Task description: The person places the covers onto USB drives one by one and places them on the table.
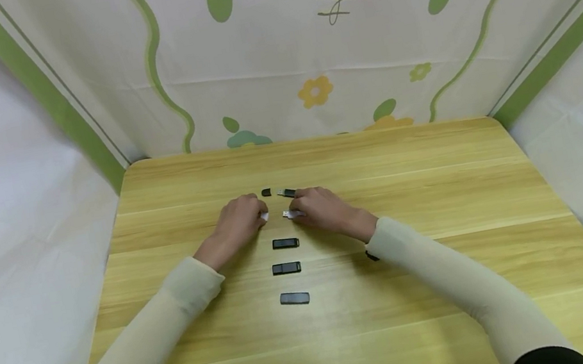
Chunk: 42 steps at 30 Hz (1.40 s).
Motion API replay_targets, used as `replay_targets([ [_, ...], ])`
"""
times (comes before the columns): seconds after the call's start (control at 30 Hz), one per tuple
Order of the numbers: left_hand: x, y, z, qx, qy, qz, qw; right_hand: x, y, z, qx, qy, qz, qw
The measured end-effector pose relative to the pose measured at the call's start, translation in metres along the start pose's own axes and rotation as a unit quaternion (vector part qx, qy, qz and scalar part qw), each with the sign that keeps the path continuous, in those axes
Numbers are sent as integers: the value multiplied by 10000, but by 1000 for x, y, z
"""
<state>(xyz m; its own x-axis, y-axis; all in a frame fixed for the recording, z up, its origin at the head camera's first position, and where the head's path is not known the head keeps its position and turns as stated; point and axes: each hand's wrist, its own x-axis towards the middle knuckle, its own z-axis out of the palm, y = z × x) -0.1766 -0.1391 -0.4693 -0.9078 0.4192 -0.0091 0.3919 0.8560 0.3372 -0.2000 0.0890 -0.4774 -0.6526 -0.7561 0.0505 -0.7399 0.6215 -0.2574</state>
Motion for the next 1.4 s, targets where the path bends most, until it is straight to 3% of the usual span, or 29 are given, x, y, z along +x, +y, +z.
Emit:
replay_targets([
  [0.47,-1,4,0,-209,-16,-137,9997,1,2,-2,351,76,-18,9994],
  [0.97,-4,12,-1,-643,117,110,9978,1,2,-3,508,177,-93,9985],
  [1.4,-2,14,1,-746,84,128,9971,1,-5,-8,673,256,-243,9971],
])
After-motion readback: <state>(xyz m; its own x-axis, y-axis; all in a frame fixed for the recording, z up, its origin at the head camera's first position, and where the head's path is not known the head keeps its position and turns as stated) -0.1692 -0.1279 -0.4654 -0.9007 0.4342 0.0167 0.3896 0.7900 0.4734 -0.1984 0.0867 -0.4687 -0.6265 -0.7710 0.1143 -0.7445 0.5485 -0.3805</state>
